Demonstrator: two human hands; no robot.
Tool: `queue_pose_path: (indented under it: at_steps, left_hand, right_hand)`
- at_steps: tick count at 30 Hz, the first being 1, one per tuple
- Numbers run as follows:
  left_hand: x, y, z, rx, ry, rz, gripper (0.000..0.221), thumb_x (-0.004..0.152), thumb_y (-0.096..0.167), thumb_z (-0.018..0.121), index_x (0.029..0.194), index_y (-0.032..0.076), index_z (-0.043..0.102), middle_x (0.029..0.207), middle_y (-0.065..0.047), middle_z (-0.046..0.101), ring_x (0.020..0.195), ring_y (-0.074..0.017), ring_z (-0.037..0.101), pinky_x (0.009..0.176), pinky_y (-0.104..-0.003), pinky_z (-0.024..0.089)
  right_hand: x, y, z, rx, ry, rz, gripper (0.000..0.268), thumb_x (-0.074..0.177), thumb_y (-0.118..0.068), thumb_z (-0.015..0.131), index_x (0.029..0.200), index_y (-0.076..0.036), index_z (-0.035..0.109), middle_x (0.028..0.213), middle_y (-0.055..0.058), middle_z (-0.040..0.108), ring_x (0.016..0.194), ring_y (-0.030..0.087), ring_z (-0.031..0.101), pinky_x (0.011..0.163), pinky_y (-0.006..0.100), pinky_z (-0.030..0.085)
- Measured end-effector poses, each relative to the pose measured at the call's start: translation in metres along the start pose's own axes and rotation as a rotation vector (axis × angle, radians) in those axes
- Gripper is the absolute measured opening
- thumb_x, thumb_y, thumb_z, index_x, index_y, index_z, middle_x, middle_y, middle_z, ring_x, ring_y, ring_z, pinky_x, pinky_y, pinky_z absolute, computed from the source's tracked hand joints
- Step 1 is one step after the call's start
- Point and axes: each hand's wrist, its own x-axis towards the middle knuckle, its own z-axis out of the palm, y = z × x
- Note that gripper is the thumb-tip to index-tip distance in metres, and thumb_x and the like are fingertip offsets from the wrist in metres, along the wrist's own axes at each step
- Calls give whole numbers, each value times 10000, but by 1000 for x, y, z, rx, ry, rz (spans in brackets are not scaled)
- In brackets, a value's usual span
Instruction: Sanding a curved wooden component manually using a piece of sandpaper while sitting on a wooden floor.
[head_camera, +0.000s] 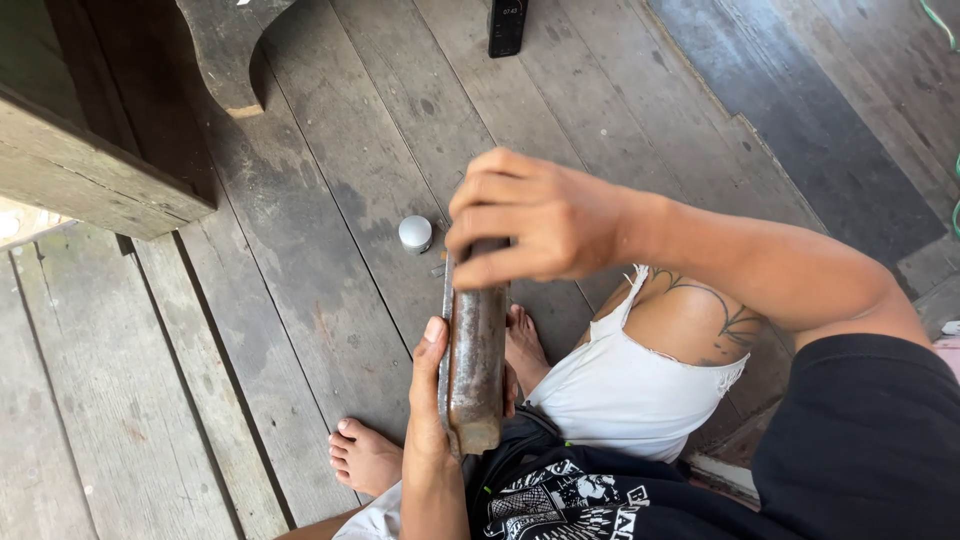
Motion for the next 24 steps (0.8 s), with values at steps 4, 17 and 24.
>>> queue_pose_path:
  at_steps: [4,17,24]
  left_hand:
    - [3,0,0,16,29,4,624,962,494,451,1070,-107,579,535,-202,597,353,-249,529,304,-324,398]
    - [9,-28,-23,-64,100,11,572,948,389,494,1338,-30,504,929,-221,660,584,-242,638,394,-308,498]
    - [5,-1,-1,14,42,-24,669,951,517,449,1069,-124,597,526,-210,601,345,-248,522,297,-327,388]
  right_hand:
    - [-1,0,4,12,11,4,53,894,-118,750,943,-105,735,992,51,663,956,252,591,951,425,431]
    - [9,-42,9,194,69,-133,94,916,-149,736,926,-60,706,1027,104,662,926,283,618,900,462,487]
    - [-4,2,11,20,13,4,86,883,-97,769,956,-125,735,989,43,668,962,235,612,954,413,451]
